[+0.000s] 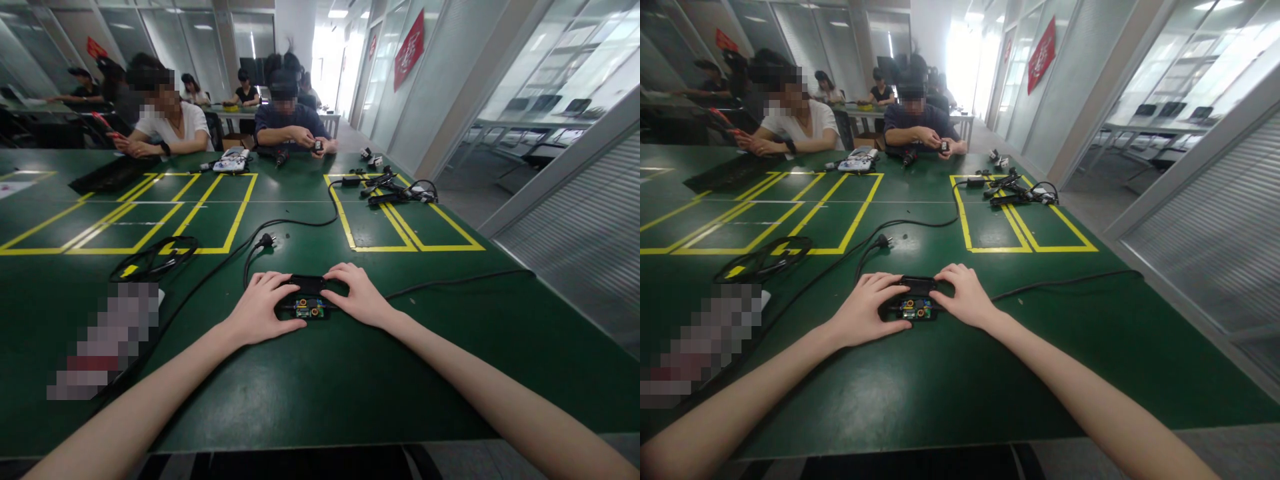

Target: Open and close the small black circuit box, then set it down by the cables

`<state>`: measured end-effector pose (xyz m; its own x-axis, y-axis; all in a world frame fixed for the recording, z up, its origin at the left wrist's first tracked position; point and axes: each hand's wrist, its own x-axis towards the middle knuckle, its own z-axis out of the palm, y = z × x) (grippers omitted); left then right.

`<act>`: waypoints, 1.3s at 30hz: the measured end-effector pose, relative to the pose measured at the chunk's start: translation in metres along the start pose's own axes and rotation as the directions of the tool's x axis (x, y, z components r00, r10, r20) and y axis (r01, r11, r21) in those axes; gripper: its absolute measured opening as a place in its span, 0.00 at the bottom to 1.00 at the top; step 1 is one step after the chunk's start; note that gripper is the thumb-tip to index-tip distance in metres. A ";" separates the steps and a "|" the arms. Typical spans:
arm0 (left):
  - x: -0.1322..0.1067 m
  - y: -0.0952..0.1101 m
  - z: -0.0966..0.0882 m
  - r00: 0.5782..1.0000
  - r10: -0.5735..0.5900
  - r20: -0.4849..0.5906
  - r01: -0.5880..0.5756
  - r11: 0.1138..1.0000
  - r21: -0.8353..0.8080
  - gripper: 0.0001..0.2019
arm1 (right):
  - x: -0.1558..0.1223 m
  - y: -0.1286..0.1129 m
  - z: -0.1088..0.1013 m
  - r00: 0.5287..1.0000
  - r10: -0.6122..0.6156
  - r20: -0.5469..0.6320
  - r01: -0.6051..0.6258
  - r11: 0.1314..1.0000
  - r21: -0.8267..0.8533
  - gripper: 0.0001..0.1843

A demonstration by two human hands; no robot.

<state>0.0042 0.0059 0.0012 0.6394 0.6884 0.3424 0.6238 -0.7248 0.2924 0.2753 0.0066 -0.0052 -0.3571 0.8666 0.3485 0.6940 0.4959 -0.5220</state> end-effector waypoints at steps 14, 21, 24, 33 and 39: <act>-0.001 0.008 -0.005 0.996 0.035 -0.084 -0.044 0.992 -0.116 0.33 | 0.001 -0.007 -0.005 0.990 0.128 0.058 -0.139 0.832 0.537 0.14; -0.001 0.009 -0.007 0.998 0.024 -0.060 -0.031 0.992 -0.124 0.31 | -0.001 -0.009 -0.009 0.996 0.070 0.051 -0.086 0.872 0.481 0.13; -0.001 0.009 -0.007 0.998 0.026 -0.063 -0.034 0.991 -0.132 0.30 | -0.001 -0.009 -0.009 0.997 0.066 0.048 -0.081 0.876 0.476 0.13; 0.000 0.010 -0.008 0.997 0.020 -0.071 -0.035 0.976 -0.215 0.30 | -0.001 -0.008 -0.010 0.997 0.035 0.065 -0.060 0.889 0.453 0.12; -0.001 0.010 -0.007 0.997 -0.019 -0.072 -0.002 0.958 -0.285 0.32 | -0.002 -0.007 -0.012 0.997 0.034 0.066 -0.062 0.877 0.477 0.15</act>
<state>0.0069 -0.0025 0.0099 0.5932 0.6987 0.3999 0.4685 -0.7035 0.5344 0.2783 0.0004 0.0072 -0.3735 0.8849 0.2784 0.3325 0.4079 -0.8503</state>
